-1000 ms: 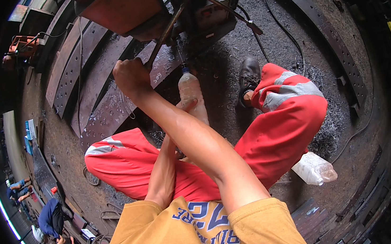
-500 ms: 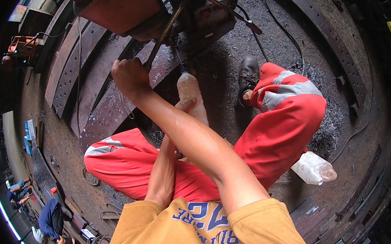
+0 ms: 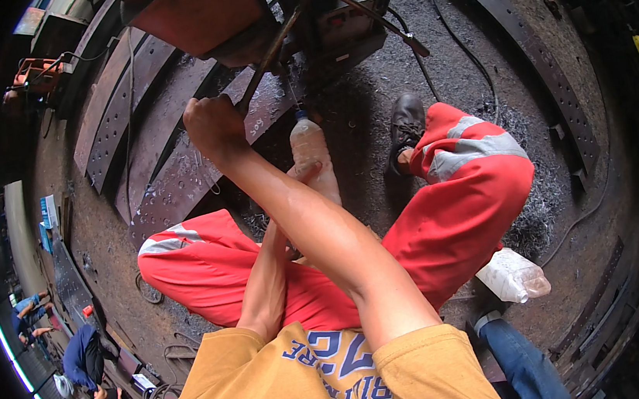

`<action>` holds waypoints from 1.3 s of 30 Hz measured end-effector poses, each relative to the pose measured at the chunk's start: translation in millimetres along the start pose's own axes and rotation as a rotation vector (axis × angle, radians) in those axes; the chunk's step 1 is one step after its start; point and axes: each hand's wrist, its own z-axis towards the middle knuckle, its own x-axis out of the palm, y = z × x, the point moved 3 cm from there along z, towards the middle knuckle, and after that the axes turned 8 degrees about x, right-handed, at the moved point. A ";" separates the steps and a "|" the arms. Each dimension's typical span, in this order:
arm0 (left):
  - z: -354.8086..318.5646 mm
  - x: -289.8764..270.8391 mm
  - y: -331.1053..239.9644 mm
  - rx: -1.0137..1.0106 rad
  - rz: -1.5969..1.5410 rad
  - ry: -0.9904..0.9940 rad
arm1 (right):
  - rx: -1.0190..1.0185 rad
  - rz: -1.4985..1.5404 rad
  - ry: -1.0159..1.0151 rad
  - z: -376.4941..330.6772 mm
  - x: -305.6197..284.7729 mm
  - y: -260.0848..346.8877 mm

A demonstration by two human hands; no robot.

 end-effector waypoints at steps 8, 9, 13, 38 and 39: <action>1.3 -3.6 0.9 -0.002 0.045 -0.007 | -0.008 -0.016 -0.001 -0.1 0.9 -0.6; 2.2 -4.0 1.6 -0.005 0.050 -0.006 | -0.006 -0.016 -0.005 0.1 1.1 -1.2; 4.4 -6.1 2.4 -0.001 0.073 -0.013 | 0.006 0.012 -0.015 1.0 5.0 -1.1; 4.8 -7.9 3.5 0.010 0.197 -0.018 | -0.023 0.012 -0.045 -1.5 0.0 -0.9; 8.4 -13.4 3.2 0.013 0.216 -0.021 | -0.025 0.008 -0.042 -2.4 0.0 1.3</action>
